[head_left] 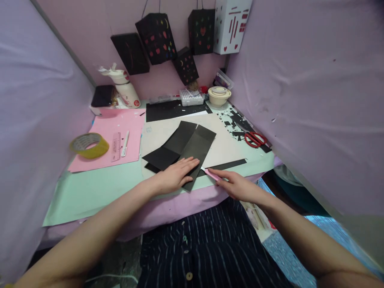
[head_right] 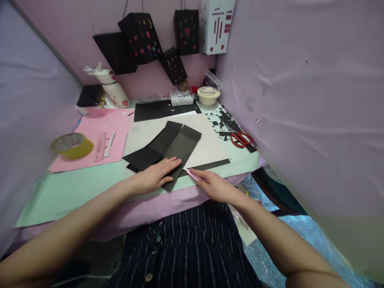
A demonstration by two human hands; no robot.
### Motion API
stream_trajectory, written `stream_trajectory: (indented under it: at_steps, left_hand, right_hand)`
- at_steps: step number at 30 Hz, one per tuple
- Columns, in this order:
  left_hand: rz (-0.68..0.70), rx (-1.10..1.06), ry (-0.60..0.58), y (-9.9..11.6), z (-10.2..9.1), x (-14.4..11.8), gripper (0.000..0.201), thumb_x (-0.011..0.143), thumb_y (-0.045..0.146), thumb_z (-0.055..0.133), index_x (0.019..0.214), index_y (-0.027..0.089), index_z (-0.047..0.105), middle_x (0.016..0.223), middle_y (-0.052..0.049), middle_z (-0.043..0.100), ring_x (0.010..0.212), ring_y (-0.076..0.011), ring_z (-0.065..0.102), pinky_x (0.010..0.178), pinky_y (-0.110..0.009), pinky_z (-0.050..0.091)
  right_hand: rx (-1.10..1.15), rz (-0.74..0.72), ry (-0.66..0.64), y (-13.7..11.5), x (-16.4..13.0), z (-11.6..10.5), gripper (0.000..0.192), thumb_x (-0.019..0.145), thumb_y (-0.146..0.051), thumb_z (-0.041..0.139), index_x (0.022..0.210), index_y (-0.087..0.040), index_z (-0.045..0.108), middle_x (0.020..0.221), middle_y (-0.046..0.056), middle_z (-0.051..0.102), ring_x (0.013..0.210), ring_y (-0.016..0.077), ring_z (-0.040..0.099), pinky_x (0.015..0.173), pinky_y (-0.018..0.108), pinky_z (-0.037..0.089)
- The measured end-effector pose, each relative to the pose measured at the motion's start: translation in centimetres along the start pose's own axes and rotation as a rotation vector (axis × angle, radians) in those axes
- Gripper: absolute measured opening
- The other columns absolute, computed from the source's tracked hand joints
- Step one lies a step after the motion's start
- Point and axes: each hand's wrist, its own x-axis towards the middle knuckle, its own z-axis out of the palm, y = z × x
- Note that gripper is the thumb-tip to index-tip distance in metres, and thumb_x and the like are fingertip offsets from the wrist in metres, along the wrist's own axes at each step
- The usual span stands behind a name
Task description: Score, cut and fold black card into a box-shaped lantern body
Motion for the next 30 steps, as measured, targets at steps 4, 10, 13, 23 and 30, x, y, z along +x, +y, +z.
stream_trajectory:
  at_steps: [4,10,13,23,30]
  left_hand:
    - [0.006,-0.003,0.006,-0.1,0.0,0.0,0.055,0.097,0.029,0.042,0.149,0.016,0.028,0.156,-0.009,0.031,0.146,-0.0198,0.02,0.119,-0.037,0.017]
    - [0.027,-0.017,0.028,-0.3,0.3,0.0,0.055,0.097,0.029,0.042,0.149,0.019,0.028,0.155,-0.008,0.033,0.146,-0.0202,0.022,0.118,-0.038,0.018]
    - [0.03,-0.034,0.039,-0.5,0.5,0.0,0.055,0.096,0.029,0.043,0.149,0.019,0.028,0.155,-0.009,0.033,0.146,-0.0211,0.023,0.118,-0.038,0.018]
    - [0.027,-0.048,0.034,-0.5,0.4,0.0,0.056,0.096,0.028,0.044,0.149,0.019,0.028,0.155,-0.009,0.032,0.146,-0.0216,0.022,0.118,-0.04,0.018]
    - [0.017,-0.031,0.021,-0.3,0.3,0.0,0.056,0.096,0.028,0.043,0.149,0.018,0.027,0.156,-0.009,0.031,0.146,-0.0211,0.022,0.119,-0.04,0.018]
  right_hand:
    - [0.004,0.145,-0.125,-1.1,0.0,-1.0,0.052,0.09,-0.027,0.05,0.143,-0.024,0.048,0.091,0.004,0.072,0.047,0.0085,0.05,0.048,0.022,0.043]
    - [0.015,0.136,-0.17,-1.0,0.3,-2.0,0.053,0.089,-0.031,0.052,0.142,-0.025,0.049,0.073,0.001,0.066,0.043,0.0078,0.04,0.046,0.022,0.036]
    - [0.013,0.115,-0.203,-0.1,0.7,-2.5,0.054,0.088,-0.03,0.053,0.142,-0.026,0.05,0.061,-0.003,0.058,0.042,0.0081,0.038,0.042,0.02,0.033]
    - [0.085,0.166,-0.327,0.5,2.2,-4.7,0.056,0.083,-0.03,0.061,0.139,-0.03,0.052,0.053,-0.007,0.044,0.039,0.0049,0.028,0.036,0.017,0.023]
    - [0.071,0.17,-0.384,0.6,2.5,-5.2,0.056,0.087,-0.034,0.057,0.142,-0.03,0.048,0.051,-0.008,0.033,0.039,0.0057,0.025,0.036,0.017,0.02]
